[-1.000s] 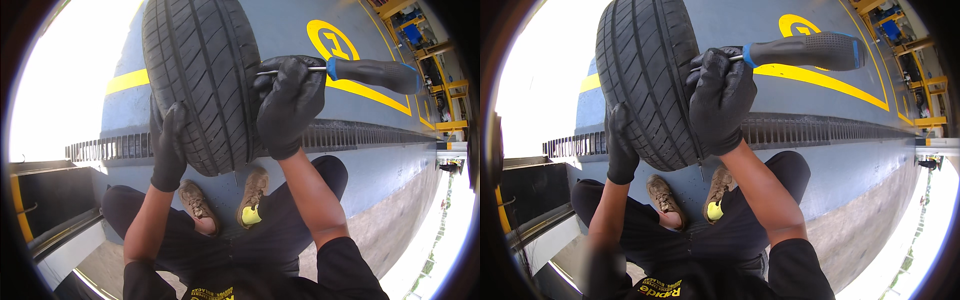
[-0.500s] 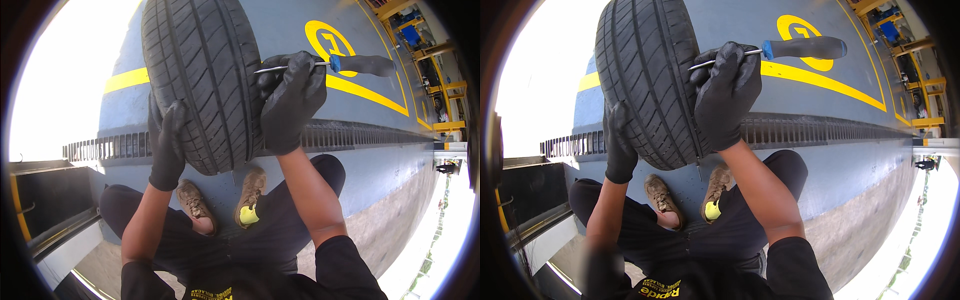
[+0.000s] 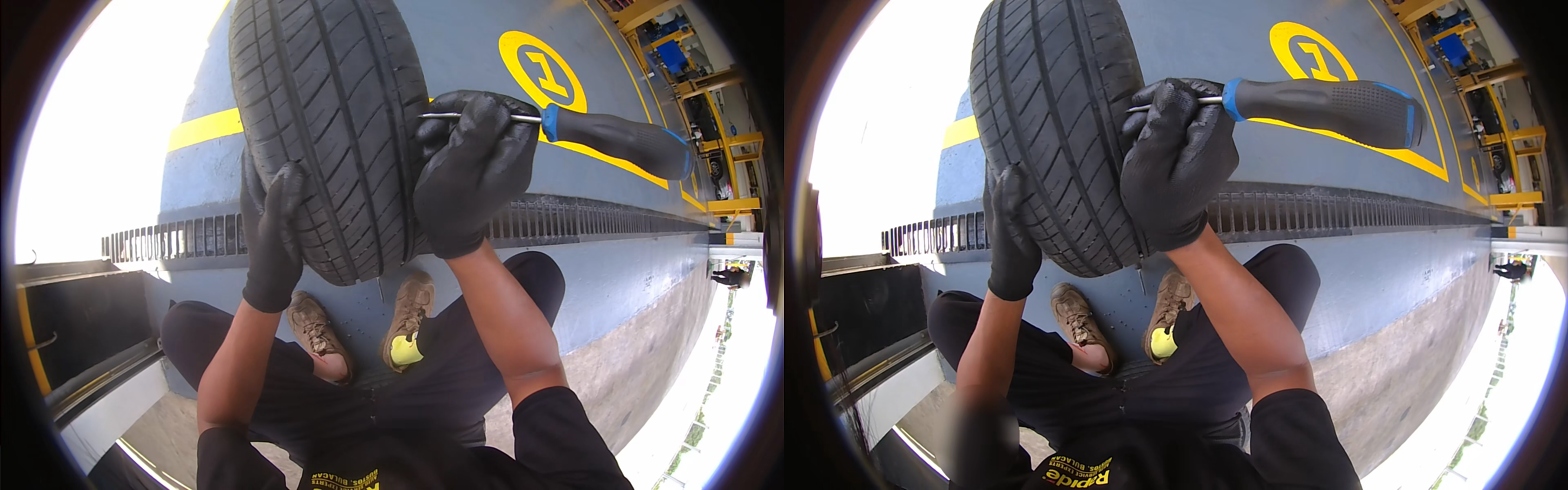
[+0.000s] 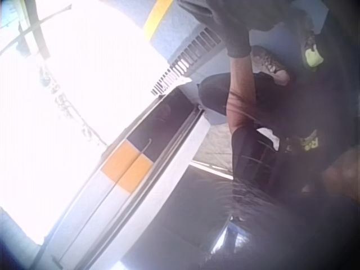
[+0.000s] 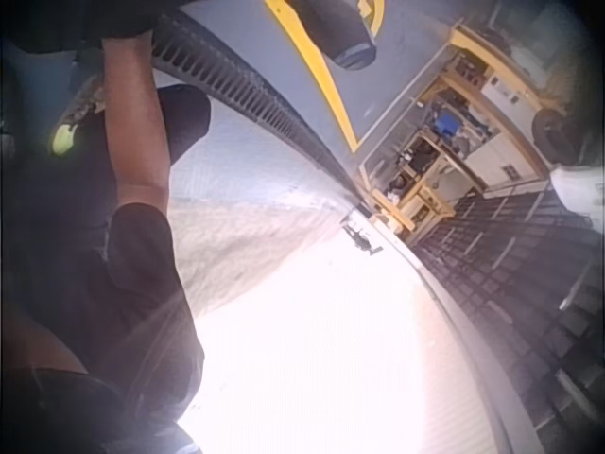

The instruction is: The person sits on the floor and uses a screwdriver to probe and remove debris from the tread grooves of a car tire. They repeatedly rotate the tire to access different sections of the tread.

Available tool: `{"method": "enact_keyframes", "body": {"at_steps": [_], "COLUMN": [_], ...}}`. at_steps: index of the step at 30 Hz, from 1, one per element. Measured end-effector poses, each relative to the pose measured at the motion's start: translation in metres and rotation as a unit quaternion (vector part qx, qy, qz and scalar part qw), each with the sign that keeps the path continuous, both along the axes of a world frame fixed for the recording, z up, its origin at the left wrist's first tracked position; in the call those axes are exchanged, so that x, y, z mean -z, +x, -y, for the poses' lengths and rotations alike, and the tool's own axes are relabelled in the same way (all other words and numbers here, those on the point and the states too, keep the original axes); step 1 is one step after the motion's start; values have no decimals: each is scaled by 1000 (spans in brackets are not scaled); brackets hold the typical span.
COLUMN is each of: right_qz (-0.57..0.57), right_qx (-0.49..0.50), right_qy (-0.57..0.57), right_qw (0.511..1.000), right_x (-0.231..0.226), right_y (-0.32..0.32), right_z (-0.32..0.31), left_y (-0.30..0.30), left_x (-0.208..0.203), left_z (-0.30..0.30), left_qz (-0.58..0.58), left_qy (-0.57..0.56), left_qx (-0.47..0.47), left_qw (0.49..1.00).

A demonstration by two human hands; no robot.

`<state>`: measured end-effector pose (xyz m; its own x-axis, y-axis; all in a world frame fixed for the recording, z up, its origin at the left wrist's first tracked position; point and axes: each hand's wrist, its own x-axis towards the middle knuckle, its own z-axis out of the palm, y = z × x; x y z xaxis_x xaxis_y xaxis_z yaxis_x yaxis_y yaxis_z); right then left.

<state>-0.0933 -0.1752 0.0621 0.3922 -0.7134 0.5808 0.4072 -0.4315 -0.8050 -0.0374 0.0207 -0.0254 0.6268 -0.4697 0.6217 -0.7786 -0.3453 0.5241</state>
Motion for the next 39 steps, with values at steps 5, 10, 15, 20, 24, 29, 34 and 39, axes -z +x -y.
{"method": "enact_keyframes", "body": {"at_steps": [5,10,15,20,24,29,34,39], "right_qz": [-4,-2,-16,-46,-2,9,-98,-97], "right_qx": [-1,-3,-138,-209,-133,-117,-167,-234], "right_qy": [33,-43,131,215,214,186,68,94], "right_qw": [999,999,982,953,968,976,979,963], "right_x": [-2,4,-5,-1,-7,-3,-12,-28], "right_y": [-1,2,9,9,9,7,1,1], "right_z": [-1,2,14,28,14,12,50,47], "left_y": [0,0,1,4,4,4,4,28], "left_x": [1,3,9,4,11,13,-20,7], "left_z": [0,-1,-3,-4,-5,-10,6,-9], "left_qz": [21,5,-12,-25,-25,-15,-315,38], "left_qy": [12,13,-2,12,11,18,-180,-8], "left_qx": [-15,-2,-16,7,-3,1,109,45], "left_qw": [1000,1000,1000,1000,1000,1000,926,998]}}
